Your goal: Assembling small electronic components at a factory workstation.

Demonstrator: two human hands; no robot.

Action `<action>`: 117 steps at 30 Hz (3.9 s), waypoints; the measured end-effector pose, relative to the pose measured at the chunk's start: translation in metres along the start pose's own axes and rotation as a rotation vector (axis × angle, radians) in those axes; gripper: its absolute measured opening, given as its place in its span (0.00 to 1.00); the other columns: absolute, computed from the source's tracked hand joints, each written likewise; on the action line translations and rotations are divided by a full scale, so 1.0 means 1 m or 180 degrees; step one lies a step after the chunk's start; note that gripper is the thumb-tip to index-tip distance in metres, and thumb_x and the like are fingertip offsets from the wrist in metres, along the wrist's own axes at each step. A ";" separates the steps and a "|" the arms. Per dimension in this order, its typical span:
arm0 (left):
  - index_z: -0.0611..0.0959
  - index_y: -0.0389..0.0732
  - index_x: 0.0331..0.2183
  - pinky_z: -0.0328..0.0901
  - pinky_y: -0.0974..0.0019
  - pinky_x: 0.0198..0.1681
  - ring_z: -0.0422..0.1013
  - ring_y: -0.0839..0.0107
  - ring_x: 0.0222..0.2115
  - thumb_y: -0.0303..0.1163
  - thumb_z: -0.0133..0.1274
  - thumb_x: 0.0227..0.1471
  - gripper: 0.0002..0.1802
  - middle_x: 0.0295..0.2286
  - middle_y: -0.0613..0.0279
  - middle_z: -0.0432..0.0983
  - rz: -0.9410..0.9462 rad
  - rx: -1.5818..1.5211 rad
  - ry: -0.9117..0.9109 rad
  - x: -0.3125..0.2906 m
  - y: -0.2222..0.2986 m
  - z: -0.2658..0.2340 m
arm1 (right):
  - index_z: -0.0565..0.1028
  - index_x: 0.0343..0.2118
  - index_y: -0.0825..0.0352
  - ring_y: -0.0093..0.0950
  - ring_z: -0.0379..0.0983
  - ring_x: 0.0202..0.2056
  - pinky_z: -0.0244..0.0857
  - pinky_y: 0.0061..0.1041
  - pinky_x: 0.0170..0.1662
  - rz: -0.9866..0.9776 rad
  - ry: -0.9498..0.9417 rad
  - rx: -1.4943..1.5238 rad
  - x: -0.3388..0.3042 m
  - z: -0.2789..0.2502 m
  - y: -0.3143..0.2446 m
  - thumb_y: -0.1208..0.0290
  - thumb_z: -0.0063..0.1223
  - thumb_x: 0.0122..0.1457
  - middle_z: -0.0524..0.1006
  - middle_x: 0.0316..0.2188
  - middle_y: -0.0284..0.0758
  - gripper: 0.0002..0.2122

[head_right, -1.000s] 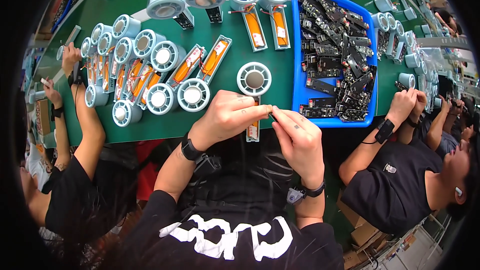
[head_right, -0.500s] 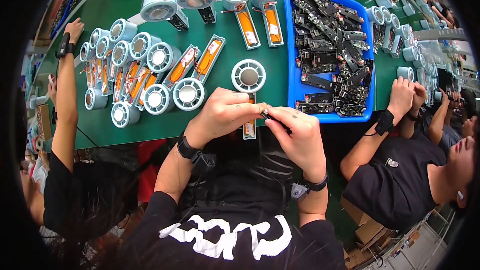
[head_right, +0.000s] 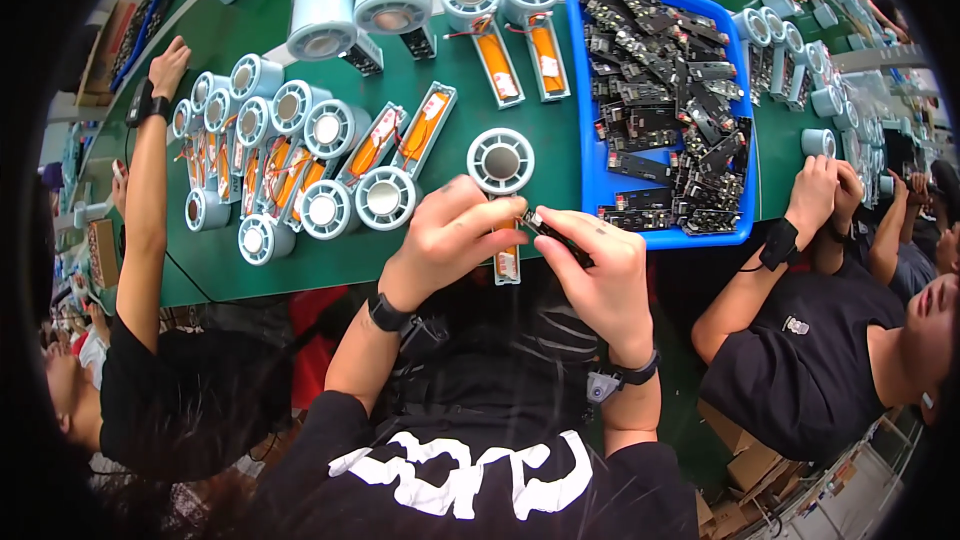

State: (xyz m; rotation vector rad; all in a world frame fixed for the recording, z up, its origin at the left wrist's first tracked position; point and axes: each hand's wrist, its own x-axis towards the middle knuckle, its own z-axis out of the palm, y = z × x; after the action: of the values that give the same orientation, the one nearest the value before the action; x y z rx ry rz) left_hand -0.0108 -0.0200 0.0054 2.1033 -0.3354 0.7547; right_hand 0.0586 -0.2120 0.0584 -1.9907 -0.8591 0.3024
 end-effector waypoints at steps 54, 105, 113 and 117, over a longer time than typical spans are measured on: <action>0.82 0.33 0.39 0.68 0.62 0.31 0.71 0.62 0.26 0.24 0.59 0.48 0.13 0.27 0.60 0.71 -0.0391 0.1588 0.0199 -0.013 0.026 0.007 | 0.79 0.44 0.76 0.31 0.82 0.28 0.74 0.25 0.31 0.0808 0.0898 0.0901 -0.013 0.050 0.001 0.78 0.58 0.60 0.83 0.33 0.46 0.11; 0.78 0.34 0.54 0.72 0.62 0.33 0.76 0.61 0.29 0.16 0.53 0.48 0.28 0.33 0.49 0.78 -0.0117 0.0509 0.0456 0.006 0.083 0.005 | 0.76 0.51 0.75 0.47 0.79 0.45 0.76 0.34 0.48 -0.0784 0.1457 -0.0276 -0.019 0.101 0.006 0.77 0.53 0.60 0.79 0.47 0.54 0.16; 0.66 0.33 0.60 0.70 0.45 0.43 0.76 0.39 0.41 0.30 0.51 0.49 0.35 0.36 0.33 0.79 0.0229 -0.0280 -0.1609 0.286 0.133 0.101 | 0.73 0.53 0.71 0.50 0.75 0.49 0.72 0.38 0.53 -0.0626 0.1309 -0.1099 -0.021 0.117 0.028 0.72 0.57 0.57 0.78 0.45 0.51 0.20; 0.66 0.34 0.60 0.70 0.45 0.44 0.76 0.38 0.41 0.29 0.51 0.48 0.36 0.37 0.33 0.79 0.0085 -0.0077 -0.2007 0.293 0.126 0.130 | 0.72 0.51 0.73 0.49 0.75 0.46 0.70 0.40 0.51 -0.0084 0.1056 -0.0883 -0.024 0.123 0.032 0.76 0.55 0.57 0.77 0.43 0.51 0.18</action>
State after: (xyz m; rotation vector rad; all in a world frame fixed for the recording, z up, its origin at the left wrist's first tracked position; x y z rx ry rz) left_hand 0.2084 -0.1901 0.2095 2.2756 -0.7045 0.0773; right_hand -0.0083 -0.1588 -0.0380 -2.2005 -0.7420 -0.1700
